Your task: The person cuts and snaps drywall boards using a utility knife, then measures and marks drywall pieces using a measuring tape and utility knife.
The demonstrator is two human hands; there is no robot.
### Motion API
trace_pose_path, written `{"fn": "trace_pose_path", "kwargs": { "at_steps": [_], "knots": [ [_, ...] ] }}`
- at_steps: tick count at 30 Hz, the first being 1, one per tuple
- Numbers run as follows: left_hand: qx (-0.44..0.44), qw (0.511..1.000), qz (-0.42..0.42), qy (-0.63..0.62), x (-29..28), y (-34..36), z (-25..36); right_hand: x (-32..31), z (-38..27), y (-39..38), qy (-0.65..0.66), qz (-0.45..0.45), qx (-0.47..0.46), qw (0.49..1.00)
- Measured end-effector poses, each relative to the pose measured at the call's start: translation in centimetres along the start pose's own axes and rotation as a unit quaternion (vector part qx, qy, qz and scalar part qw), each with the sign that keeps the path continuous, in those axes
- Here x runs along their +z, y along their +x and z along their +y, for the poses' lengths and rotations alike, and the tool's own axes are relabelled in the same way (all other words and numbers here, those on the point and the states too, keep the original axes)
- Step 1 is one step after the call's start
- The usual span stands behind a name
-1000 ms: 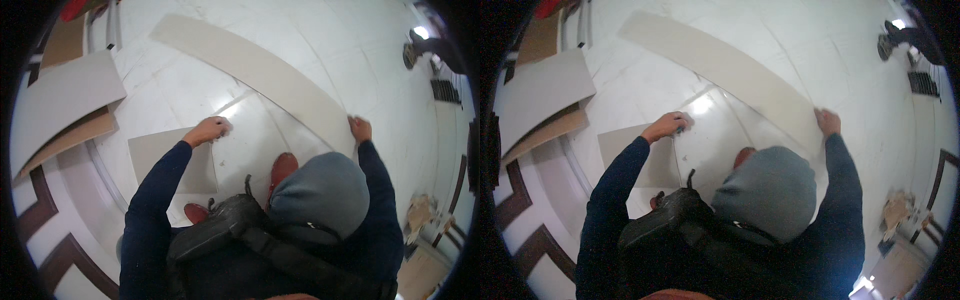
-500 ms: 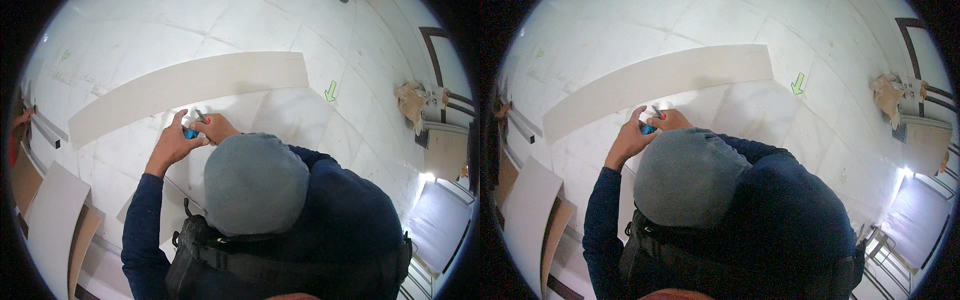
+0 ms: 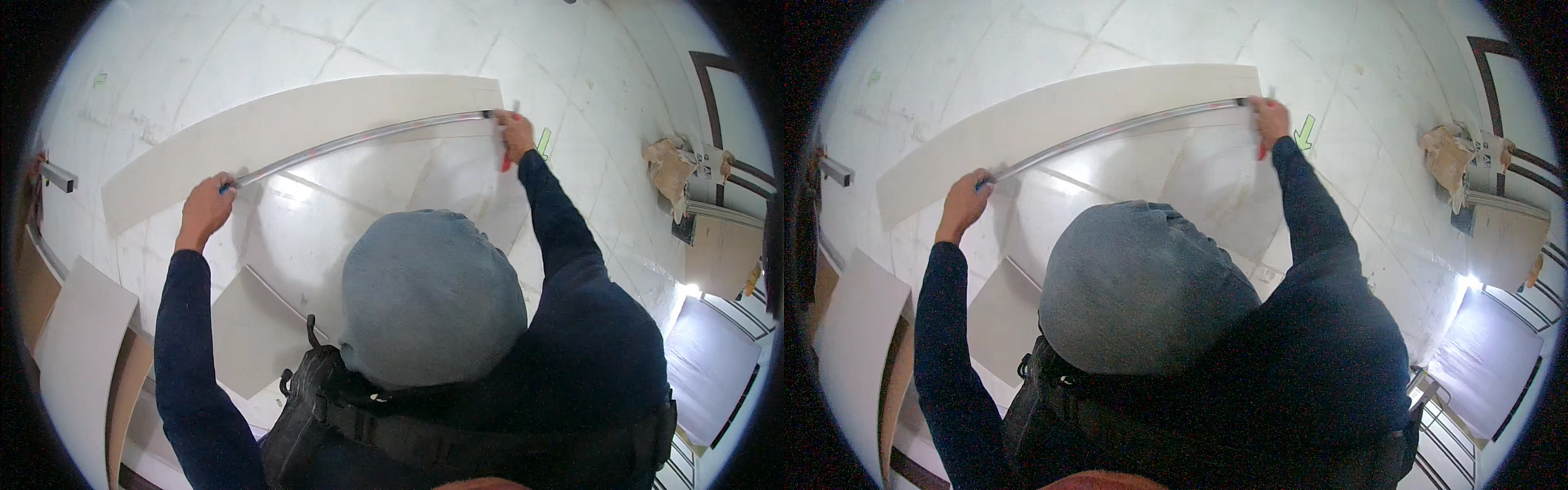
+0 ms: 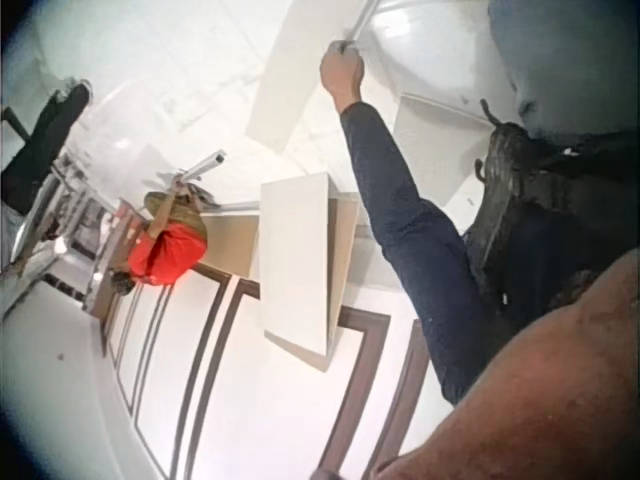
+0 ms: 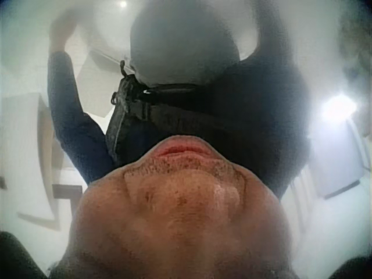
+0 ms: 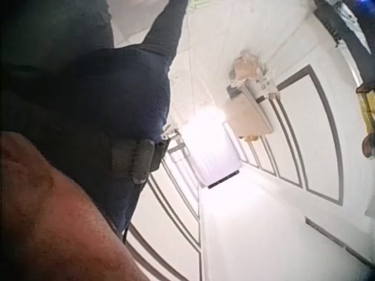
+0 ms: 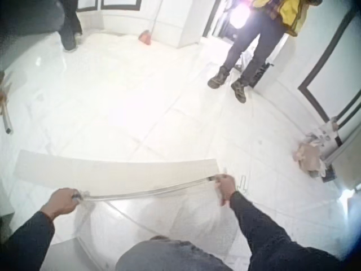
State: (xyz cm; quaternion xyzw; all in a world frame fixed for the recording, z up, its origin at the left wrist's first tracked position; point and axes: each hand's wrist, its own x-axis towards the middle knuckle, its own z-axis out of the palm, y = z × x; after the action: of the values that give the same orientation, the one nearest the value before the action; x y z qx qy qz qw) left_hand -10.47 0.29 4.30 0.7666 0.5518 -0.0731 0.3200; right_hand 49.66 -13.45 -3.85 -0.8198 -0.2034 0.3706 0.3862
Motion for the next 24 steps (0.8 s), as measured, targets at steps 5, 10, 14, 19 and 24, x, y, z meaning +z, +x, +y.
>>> {"fn": "trace_pose_path", "kwargs": {
  "at_steps": [5, 10, 14, 19, 24],
  "knots": [
    [-0.025, 0.992, 0.02, 0.118, 1.9, 2.8, 2.1, -5.2, 5.2, 3.3, -0.167, 0.126, -0.039, 0.977],
    [-0.05, 0.987, 0.05, 0.146, 2.9, 3.4, 2.1, -3.7, 5.2, 1.8, -0.18, 0.148, -0.027, 0.972],
    [-0.048, 0.991, 0.018, 0.126, 2.0, 4.2, 1.2, -3.5, 5.3, 1.7, -0.197, 0.151, -0.012, 0.969],
    [-0.047, 0.985, 0.057, 0.154, 2.7, 4.5, 1.7, -1.4, 6.5, 0.6, -0.054, 0.232, 0.049, 0.97],
    [-0.052, 0.987, 0.027, 0.15, 2.7, 4.0, 0.2, 1.5, 5.2, 4.7, 0.034, 0.133, -0.071, 0.988]
  ]
}}
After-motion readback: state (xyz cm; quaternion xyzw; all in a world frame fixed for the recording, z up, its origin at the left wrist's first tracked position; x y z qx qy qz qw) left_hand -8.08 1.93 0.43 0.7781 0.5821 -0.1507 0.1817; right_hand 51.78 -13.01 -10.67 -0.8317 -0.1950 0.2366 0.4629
